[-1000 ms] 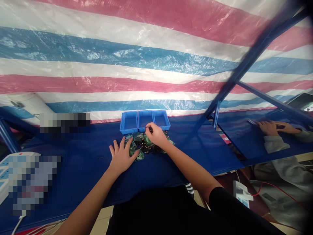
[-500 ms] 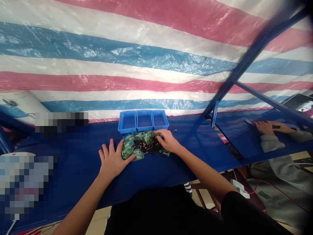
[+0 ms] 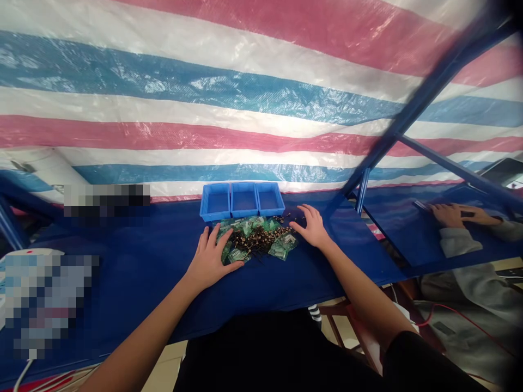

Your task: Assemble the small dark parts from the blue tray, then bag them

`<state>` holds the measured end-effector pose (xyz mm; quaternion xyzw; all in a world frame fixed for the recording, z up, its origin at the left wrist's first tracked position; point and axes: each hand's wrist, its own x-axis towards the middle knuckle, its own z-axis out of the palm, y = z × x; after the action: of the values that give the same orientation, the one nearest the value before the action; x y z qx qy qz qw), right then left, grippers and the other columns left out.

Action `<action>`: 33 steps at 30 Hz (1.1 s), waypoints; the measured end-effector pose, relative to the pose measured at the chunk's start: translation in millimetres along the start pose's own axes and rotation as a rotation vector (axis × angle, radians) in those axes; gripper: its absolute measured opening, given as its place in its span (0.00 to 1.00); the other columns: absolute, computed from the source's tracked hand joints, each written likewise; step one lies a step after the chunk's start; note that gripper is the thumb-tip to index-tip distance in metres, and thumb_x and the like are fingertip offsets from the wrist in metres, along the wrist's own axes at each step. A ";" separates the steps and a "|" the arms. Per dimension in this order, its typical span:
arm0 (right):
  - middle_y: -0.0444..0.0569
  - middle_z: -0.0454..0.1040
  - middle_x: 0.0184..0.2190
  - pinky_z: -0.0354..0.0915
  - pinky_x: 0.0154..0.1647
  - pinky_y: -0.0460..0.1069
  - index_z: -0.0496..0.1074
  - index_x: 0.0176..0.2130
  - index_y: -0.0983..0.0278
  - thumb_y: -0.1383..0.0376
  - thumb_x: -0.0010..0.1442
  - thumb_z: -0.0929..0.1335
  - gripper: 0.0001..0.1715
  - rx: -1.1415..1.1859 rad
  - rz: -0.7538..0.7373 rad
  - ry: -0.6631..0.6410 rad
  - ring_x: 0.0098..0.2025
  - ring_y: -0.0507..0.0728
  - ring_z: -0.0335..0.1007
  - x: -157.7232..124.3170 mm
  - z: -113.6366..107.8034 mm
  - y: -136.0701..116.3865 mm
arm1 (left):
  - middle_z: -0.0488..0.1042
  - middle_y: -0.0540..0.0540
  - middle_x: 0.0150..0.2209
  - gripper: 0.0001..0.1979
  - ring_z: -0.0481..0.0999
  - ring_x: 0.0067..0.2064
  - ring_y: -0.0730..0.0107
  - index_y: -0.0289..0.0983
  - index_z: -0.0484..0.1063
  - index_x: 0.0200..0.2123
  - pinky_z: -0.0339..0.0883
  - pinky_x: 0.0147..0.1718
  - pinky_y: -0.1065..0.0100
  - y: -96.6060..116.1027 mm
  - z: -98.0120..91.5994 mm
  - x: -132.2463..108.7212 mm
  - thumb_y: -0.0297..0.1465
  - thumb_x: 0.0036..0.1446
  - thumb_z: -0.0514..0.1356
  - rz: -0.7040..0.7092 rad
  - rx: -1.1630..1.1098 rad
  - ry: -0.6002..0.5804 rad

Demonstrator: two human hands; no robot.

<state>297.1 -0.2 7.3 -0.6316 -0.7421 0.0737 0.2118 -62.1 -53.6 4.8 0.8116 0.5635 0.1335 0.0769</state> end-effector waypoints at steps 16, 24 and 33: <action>0.56 0.26 0.71 0.34 0.69 0.68 0.30 0.70 0.61 0.28 0.39 0.66 0.78 0.031 -0.294 -0.369 0.71 0.73 0.20 -26.1 23.3 -56.9 | 0.36 0.44 0.71 0.52 0.32 0.68 0.27 0.50 0.46 0.68 0.36 0.61 0.32 10.0 6.6 0.5 0.62 0.44 0.58 0.026 0.031 -0.001; 0.60 0.35 0.70 0.37 0.69 0.66 0.36 0.70 0.65 0.31 0.44 0.66 0.73 0.039 -0.364 -0.258 0.71 0.72 0.27 -23.9 35.7 -82.5 | 0.41 0.44 0.71 0.50 0.35 0.68 0.28 0.50 0.48 0.68 0.37 0.61 0.33 10.4 11.2 1.3 0.62 0.45 0.58 0.020 0.033 0.030; 0.61 0.44 0.69 0.44 0.67 0.67 0.44 0.69 0.65 0.32 0.47 0.65 0.66 0.020 -0.328 -0.166 0.70 0.73 0.35 -15.7 46.1 -102.9 | 0.38 0.44 0.71 0.45 0.35 0.69 0.32 0.49 0.49 0.68 0.38 0.61 0.33 13.1 7.6 -0.1 0.59 0.51 0.56 0.023 0.051 0.047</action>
<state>186.8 -27.8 1.2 -0.4917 -0.8494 0.0974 0.1650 -48.1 -58.2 1.2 0.8163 0.5591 0.1388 0.0412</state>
